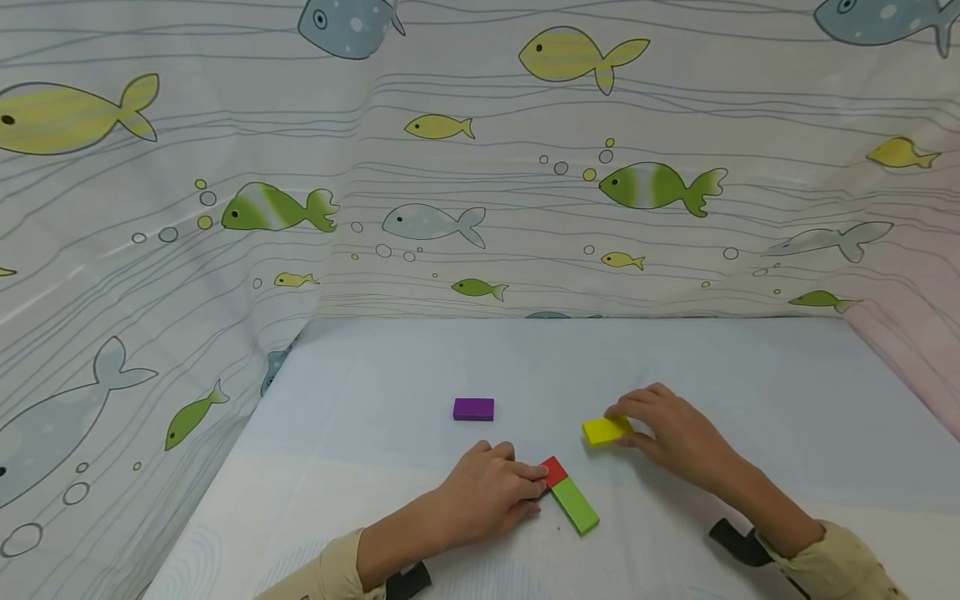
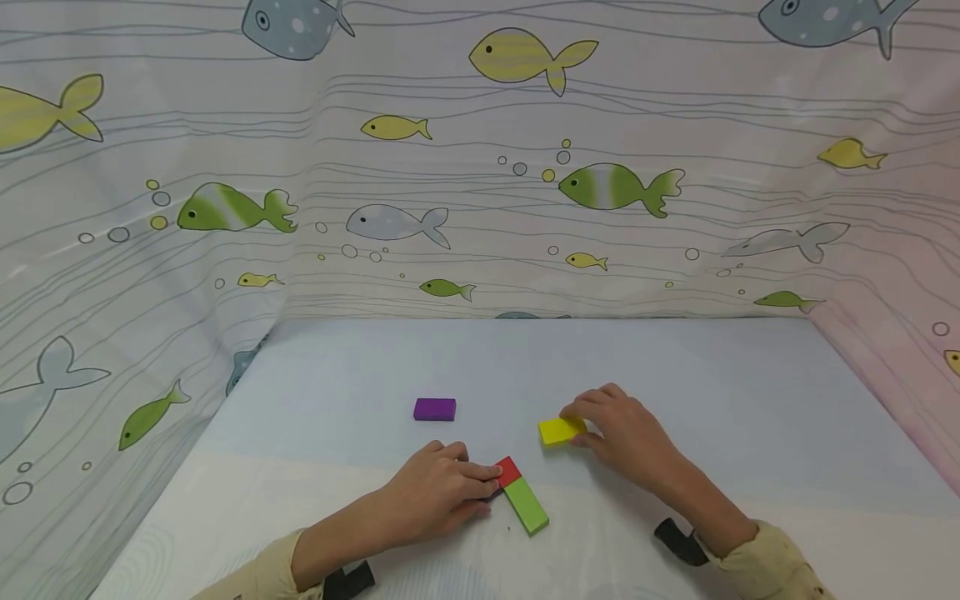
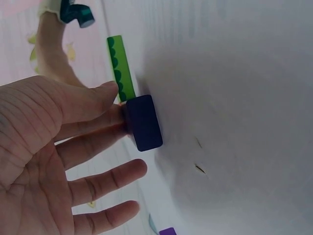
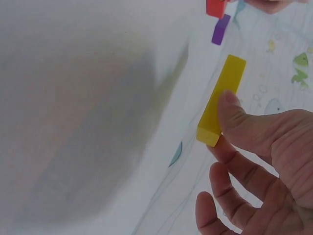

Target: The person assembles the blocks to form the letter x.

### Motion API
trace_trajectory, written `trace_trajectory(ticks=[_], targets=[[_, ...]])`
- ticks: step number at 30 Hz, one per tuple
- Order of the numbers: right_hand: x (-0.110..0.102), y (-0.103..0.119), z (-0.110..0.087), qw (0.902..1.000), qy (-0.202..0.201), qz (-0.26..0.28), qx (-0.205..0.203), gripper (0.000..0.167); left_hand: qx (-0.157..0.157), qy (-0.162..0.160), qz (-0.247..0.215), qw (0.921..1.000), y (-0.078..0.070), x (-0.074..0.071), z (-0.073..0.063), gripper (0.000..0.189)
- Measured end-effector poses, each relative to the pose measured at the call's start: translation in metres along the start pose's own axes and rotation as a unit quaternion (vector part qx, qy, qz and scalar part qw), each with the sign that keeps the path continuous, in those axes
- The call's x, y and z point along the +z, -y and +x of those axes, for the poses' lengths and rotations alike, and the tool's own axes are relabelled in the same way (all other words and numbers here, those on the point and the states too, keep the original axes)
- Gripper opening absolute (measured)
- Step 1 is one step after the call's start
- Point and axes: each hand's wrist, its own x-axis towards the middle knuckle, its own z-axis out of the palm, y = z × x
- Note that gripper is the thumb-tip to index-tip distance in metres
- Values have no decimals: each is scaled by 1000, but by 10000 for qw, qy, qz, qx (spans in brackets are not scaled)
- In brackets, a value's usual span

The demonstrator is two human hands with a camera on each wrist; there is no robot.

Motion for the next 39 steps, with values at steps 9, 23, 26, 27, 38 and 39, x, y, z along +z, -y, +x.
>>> trace_trajectory(ticks=[9,23,26,27,38,39], targets=[[2,4,2,10000,90,31,-18,35,10,31,2,10000,0,-1,1,31],[9,10,4,9994,252,51,-233,33,76,-57,78,9999,0,-2,1,29],[11,11,4,9992,300,55,-254,33,79,-43,87,9999,0,-2,1,30],[11,11,4,9992,310,61,-259,33,74,-29,81,9999,0,-2,1,30],[12,16,6,9987,369,68,-334,33,24,82,-23,10000,1,-4,2,31],[13,16,6,9987,381,61,-328,33,16,86,-32,10000,1,-4,2,31]])
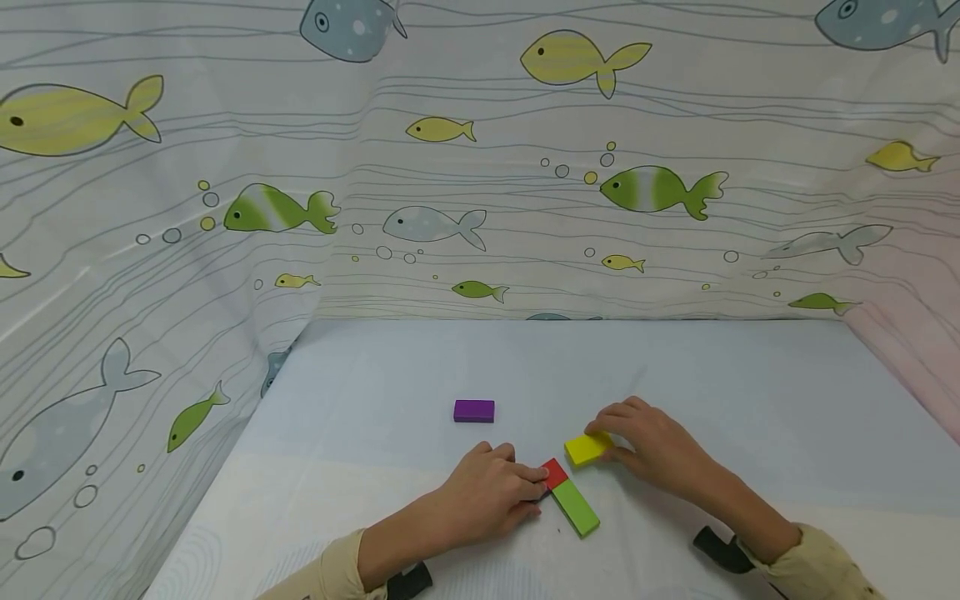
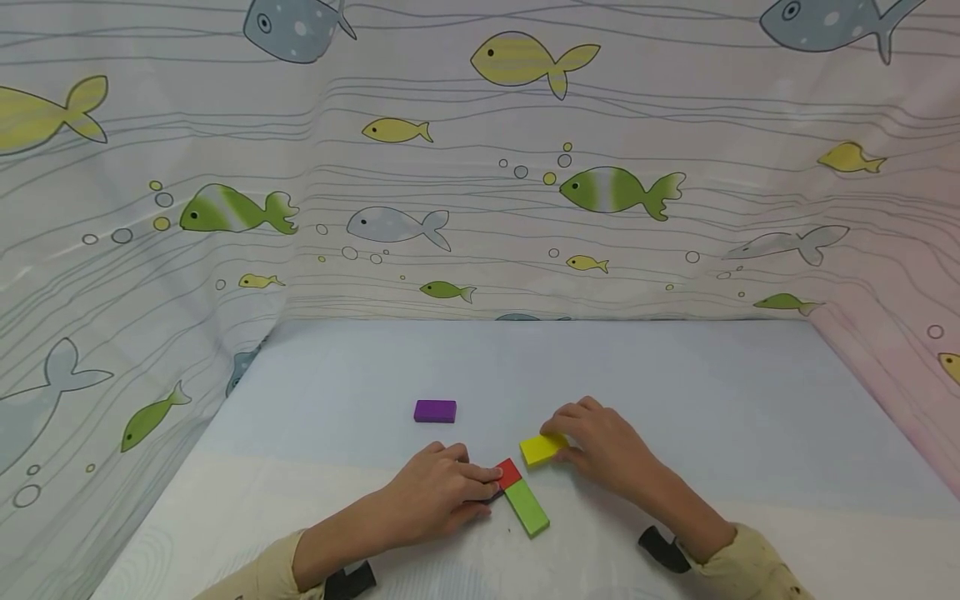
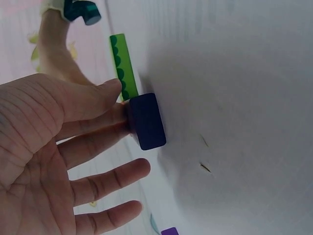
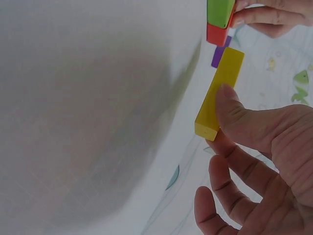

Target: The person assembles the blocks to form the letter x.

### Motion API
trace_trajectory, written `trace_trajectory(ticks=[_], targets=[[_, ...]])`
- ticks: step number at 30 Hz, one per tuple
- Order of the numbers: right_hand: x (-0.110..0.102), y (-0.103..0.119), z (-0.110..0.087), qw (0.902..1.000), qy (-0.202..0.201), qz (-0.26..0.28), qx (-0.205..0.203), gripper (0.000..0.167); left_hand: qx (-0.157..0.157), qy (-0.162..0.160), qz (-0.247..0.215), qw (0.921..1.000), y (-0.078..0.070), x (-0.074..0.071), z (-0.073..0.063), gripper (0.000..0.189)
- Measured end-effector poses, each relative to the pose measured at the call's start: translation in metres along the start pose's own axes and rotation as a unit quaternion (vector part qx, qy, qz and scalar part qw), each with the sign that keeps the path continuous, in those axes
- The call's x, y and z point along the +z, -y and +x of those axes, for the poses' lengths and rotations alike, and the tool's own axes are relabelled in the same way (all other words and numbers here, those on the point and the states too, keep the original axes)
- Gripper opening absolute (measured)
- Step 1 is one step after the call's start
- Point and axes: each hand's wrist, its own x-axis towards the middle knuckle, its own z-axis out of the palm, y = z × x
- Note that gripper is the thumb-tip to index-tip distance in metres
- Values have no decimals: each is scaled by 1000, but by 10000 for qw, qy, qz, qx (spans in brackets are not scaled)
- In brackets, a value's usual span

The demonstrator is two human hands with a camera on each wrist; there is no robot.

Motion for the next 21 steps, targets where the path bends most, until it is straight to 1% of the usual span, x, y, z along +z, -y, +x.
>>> trace_trajectory(ticks=[8,15,21], targets=[[2,2,-1,9999,-20,44,-123,33,-11,-15,-15,10000,0,1,-2,31],[5,2,0,9999,26,49,-108,33,-13,-5,-17,10000,0,1,-2,31],[6,2,1,9998,17,57,-199,33,-8,-28,16,10000,0,2,-1,31]])
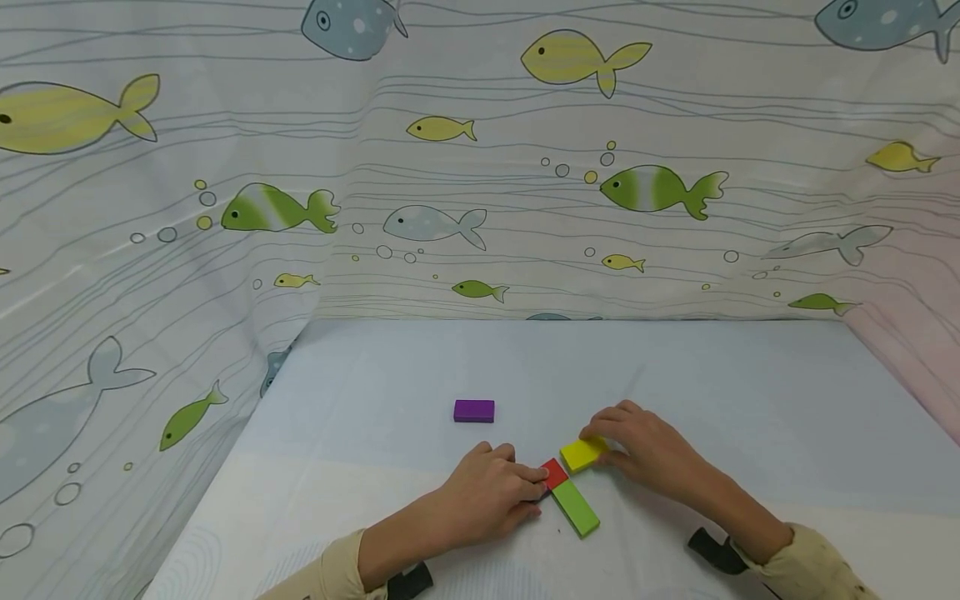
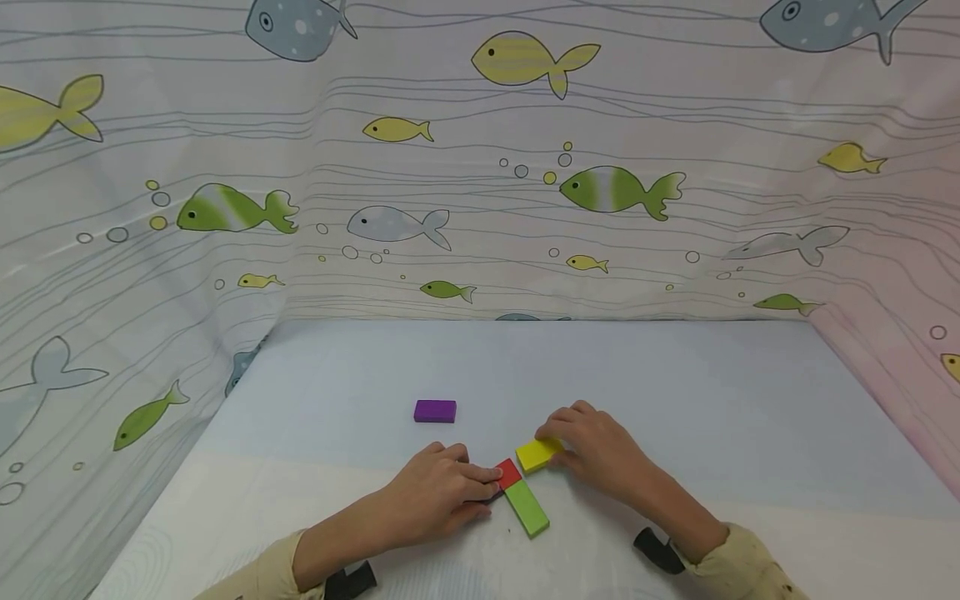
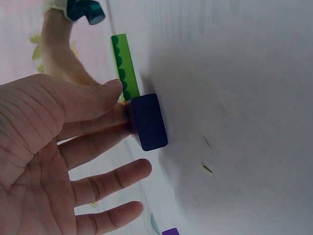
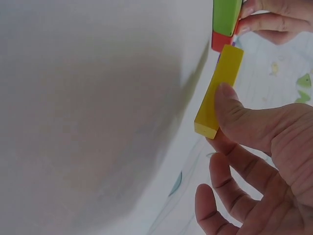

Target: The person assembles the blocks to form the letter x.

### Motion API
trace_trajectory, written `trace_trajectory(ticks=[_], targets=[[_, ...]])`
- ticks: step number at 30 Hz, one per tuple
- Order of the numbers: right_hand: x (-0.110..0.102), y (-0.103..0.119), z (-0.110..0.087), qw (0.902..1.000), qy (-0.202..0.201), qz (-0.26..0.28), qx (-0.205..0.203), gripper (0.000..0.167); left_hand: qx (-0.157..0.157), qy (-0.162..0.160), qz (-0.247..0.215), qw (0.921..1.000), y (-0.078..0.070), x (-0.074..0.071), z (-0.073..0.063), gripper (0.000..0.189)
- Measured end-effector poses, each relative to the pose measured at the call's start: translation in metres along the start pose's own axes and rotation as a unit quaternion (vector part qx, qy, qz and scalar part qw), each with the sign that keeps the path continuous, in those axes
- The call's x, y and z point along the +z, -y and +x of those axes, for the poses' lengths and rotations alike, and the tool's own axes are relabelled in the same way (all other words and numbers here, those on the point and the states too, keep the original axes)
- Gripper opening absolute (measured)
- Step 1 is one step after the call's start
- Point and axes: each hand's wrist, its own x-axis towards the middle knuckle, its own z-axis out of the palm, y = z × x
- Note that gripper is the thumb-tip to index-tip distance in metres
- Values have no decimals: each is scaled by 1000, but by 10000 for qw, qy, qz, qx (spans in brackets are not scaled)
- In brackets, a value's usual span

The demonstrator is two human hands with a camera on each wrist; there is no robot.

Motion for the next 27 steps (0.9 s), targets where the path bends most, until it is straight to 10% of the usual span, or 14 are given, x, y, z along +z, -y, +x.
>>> trace_trajectory(ticks=[27], targets=[[5,-2,3,9992,72,-6,-389,34,-54,47,1,10000,-1,-1,0,31]])
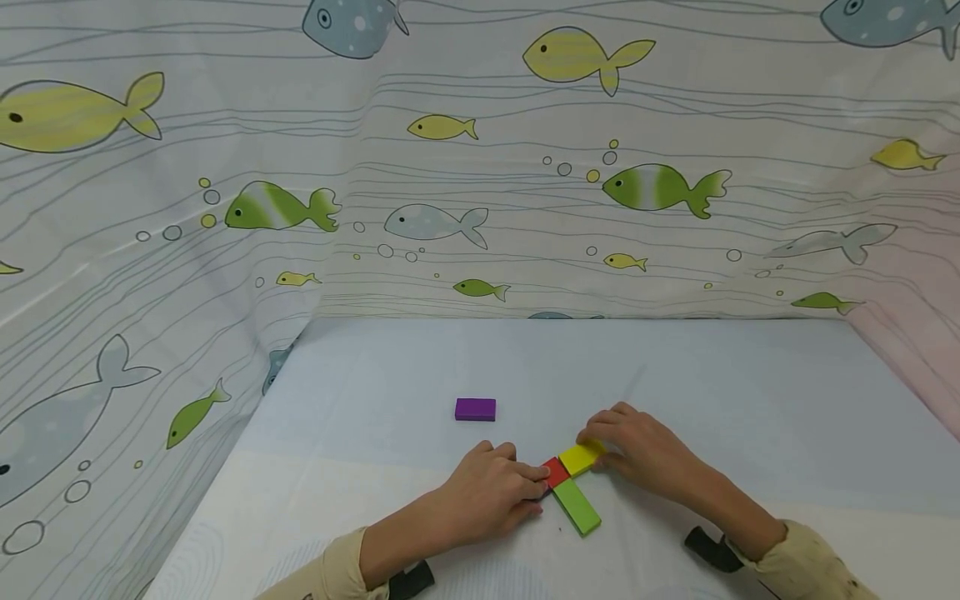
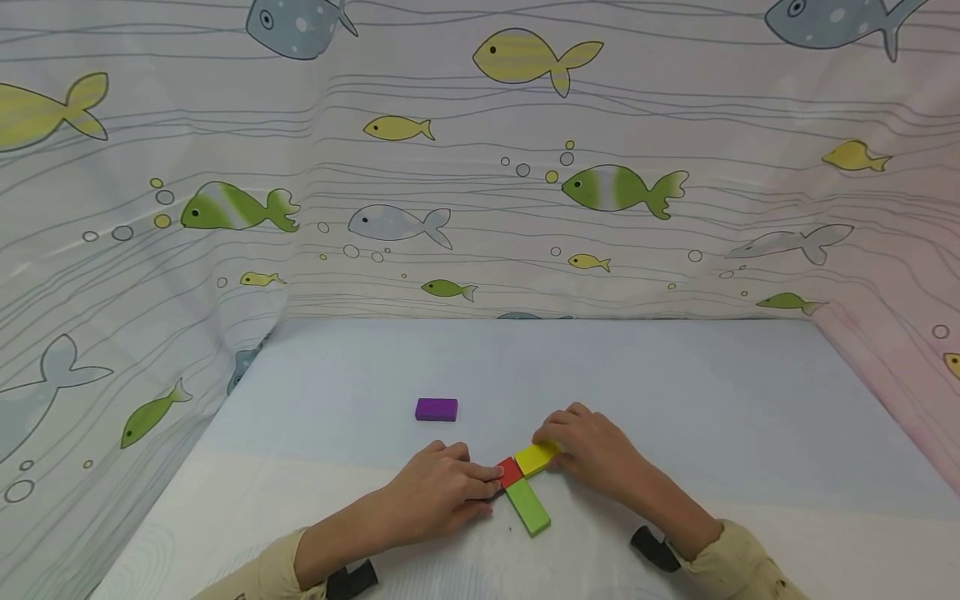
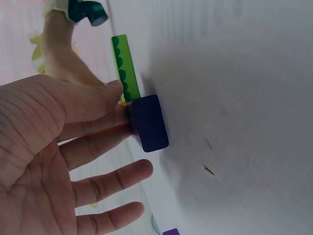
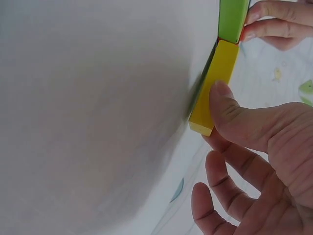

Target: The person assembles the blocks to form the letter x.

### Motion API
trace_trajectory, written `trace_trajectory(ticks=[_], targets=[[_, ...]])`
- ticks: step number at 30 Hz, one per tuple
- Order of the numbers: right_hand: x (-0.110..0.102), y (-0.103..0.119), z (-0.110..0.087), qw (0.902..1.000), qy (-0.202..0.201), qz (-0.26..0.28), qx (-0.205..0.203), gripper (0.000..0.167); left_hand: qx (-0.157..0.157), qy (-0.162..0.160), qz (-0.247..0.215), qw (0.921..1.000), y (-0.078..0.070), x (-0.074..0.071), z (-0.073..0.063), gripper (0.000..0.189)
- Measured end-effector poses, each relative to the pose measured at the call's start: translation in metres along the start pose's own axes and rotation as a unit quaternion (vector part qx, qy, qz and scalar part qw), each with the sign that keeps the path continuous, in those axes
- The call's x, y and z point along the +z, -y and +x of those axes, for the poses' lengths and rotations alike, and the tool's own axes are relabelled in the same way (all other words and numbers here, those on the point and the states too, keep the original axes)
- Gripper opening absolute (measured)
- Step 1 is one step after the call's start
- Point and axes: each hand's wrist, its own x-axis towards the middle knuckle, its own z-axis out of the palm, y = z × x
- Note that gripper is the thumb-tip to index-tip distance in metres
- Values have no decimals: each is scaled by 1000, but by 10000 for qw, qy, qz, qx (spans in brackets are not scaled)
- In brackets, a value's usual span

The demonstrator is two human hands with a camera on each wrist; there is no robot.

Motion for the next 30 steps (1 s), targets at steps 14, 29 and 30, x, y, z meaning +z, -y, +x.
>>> trace_trajectory(ticks=[14,29,30], targets=[[1,0,2,9998,-6,18,-178,33,-20,48,-151,9999,0,0,1,31],[4,-2,3,9997,-4,-14,-227,34,39,-116,3,9999,-1,2,0,28],[4,-2,3,9997,-3,-7,-227,34,64,-174,46,9998,0,2,0,28]])
